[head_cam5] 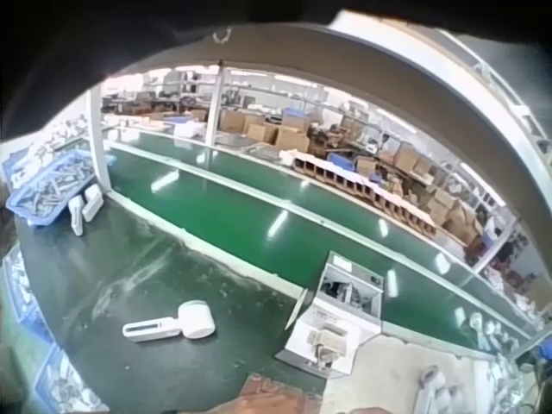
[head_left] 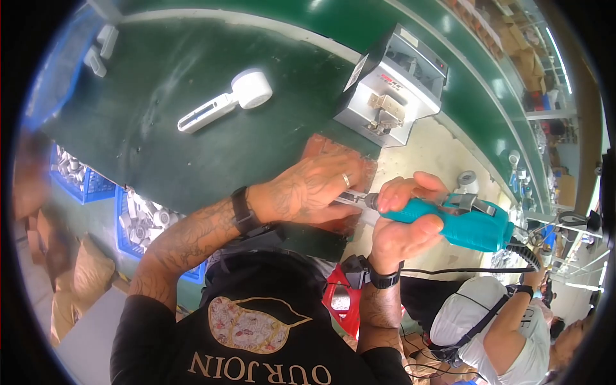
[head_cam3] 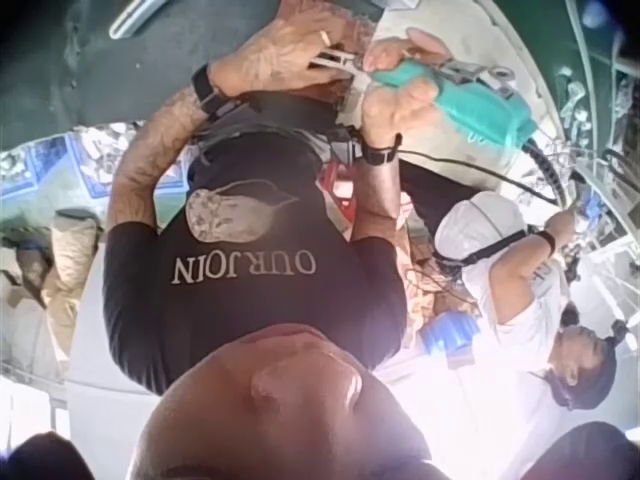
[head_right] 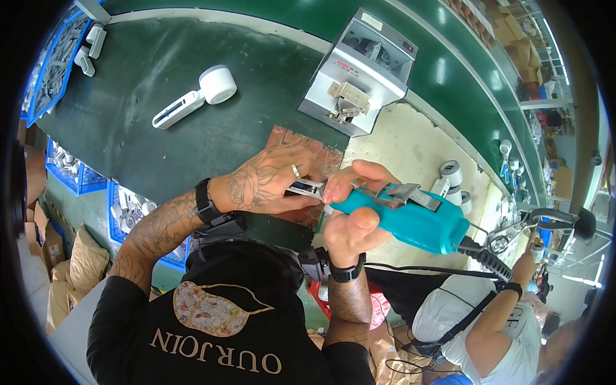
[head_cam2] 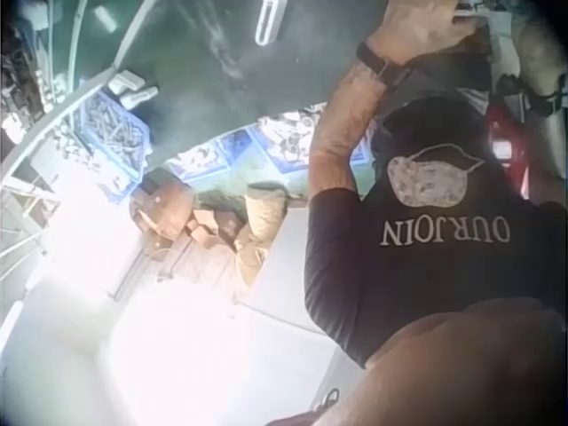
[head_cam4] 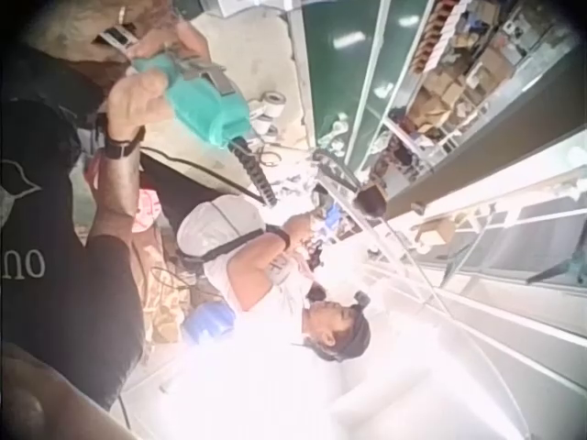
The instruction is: The person picks up a white plastic component, aligns it with a second piece on a red work surface, and joins them using a power screwdriver. After each assembly, the person places the completed item into a row on the green workbench and repeats the process.
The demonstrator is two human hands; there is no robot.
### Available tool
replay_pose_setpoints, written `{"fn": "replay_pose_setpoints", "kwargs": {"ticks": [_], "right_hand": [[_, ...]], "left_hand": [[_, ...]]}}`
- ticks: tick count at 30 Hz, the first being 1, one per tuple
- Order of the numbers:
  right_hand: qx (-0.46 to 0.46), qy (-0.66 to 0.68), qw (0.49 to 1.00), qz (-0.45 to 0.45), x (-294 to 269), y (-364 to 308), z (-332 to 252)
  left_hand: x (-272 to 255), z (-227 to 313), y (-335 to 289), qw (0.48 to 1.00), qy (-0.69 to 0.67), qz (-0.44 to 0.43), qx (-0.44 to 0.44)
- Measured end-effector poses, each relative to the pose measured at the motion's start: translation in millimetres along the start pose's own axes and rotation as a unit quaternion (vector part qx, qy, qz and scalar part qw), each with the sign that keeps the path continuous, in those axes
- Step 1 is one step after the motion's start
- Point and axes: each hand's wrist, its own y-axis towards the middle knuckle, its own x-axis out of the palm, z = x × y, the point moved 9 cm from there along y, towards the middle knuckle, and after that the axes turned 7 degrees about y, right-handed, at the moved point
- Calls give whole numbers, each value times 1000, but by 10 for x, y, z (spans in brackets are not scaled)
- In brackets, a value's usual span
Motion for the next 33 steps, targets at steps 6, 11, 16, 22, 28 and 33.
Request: {"fn": "replay_pose_setpoints", "kwargs": {"ticks": [6,11,16,22,28,33], "right_hand": [[37,13,998,48,-68,153,-10],[-34,24,998,40,-38,571,-137],[-57,-80,995,27,138,914,42],[-43,-112,993,-17,234,1003,350],[-9,-74,997,-23,204,923,460],[4,-62,998,-13,185,655,221]], "left_hand": [[-18,49,0,999,34,17,27],[-3,-88,91,996,70,-42,-23],[17,-93,103,986,144,-89,4],[70,-124,19,987,133,-91,-11],[85,-150,-4,984,151,-89,-31],[40,-154,-16,982,157,-89,-51]]}}
